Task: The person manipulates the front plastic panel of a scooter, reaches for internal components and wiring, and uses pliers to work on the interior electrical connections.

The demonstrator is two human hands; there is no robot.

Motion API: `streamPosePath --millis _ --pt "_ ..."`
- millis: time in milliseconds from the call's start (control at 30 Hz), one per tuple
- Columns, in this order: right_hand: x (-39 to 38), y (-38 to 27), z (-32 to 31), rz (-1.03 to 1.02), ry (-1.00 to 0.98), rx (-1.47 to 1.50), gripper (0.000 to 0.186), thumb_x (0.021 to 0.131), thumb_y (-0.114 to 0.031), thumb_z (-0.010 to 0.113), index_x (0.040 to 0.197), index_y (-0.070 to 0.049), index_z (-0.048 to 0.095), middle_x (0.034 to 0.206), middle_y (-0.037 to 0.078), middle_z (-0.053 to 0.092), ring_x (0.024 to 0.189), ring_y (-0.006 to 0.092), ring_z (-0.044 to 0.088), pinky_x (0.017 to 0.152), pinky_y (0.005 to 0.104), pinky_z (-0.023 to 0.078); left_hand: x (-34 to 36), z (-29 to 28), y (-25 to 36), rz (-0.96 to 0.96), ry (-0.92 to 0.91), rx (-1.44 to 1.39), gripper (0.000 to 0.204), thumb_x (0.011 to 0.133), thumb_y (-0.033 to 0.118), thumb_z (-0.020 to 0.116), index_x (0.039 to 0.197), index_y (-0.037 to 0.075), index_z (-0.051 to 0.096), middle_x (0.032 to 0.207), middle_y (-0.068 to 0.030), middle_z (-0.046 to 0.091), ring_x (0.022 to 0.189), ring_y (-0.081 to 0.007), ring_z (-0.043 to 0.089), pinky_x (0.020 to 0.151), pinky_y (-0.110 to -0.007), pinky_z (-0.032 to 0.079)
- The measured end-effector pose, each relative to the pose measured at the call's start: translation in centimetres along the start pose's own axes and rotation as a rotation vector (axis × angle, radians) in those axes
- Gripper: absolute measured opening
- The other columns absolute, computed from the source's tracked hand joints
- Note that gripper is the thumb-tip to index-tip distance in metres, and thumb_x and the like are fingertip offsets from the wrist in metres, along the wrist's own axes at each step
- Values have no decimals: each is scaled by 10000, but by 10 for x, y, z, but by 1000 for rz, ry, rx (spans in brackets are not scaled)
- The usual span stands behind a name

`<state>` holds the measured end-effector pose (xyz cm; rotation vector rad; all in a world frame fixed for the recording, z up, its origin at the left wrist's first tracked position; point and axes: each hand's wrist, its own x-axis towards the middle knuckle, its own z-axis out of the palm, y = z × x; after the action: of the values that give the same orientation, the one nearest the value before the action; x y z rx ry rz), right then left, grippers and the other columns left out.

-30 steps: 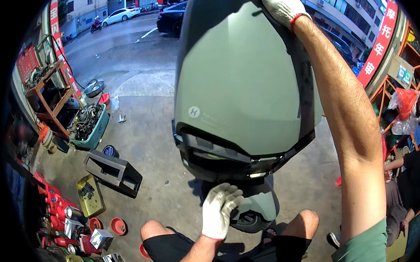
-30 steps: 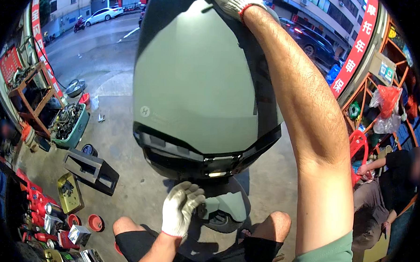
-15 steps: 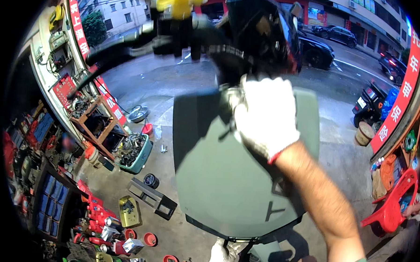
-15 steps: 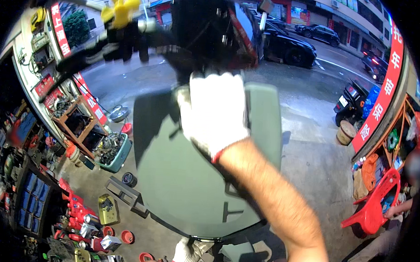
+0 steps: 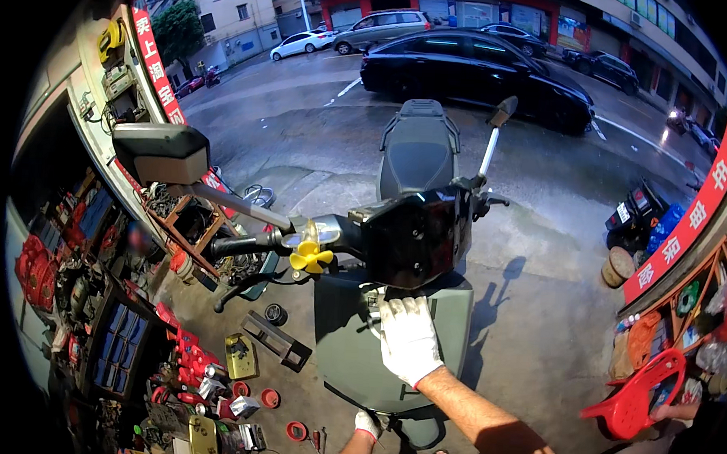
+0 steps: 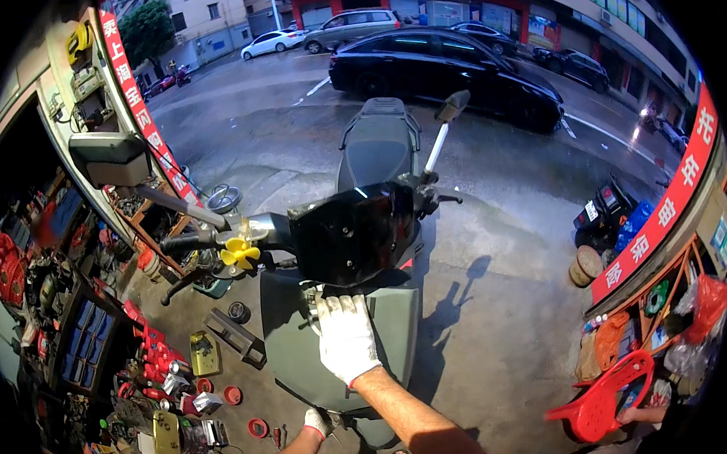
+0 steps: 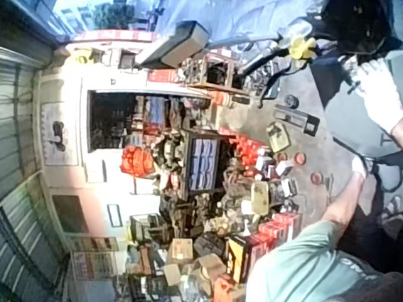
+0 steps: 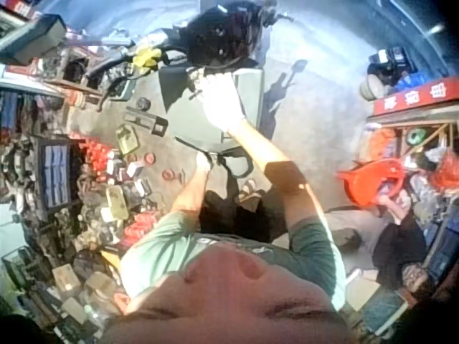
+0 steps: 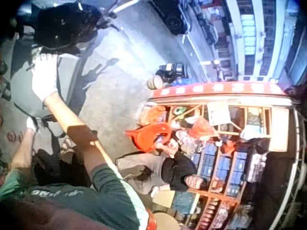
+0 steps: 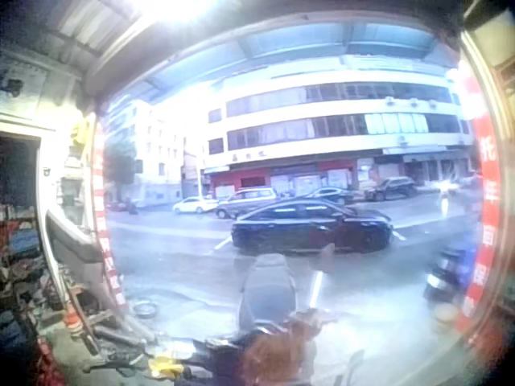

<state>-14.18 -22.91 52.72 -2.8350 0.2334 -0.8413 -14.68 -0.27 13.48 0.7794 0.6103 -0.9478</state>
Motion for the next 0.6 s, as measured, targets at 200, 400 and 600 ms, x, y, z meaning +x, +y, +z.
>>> streamPosePath --millis 200,400,600 --pt "20 -14 -2 85 -209 -71 536 781 -246 583 1209 65 501 960 190 566 924 324 511 906 447 356 -21 14 3 -11 24 -109 282 922 261 363 901 107 599 729 -54 624 604 -219 595 500 -341 498" --pt "49 -16 22 197 -254 -43 263 786 -250 556 933 -32 579 771 143 592 727 320 582 649 448 442 -10 7 -7 -35 17 -349 332 935 265 355 1114 82 566 1085 -82 618 916 -256 619 773 -408 537" --pt "68 -20 32 153 -233 -216 339 803 -371 603 882 -41 623 868 154 611 788 330 594 679 428 476 -9 22 -9 29 126 -617 328 926 317 411 1132 121 574 1115 -25 623 1009 -250 601 871 -455 501"
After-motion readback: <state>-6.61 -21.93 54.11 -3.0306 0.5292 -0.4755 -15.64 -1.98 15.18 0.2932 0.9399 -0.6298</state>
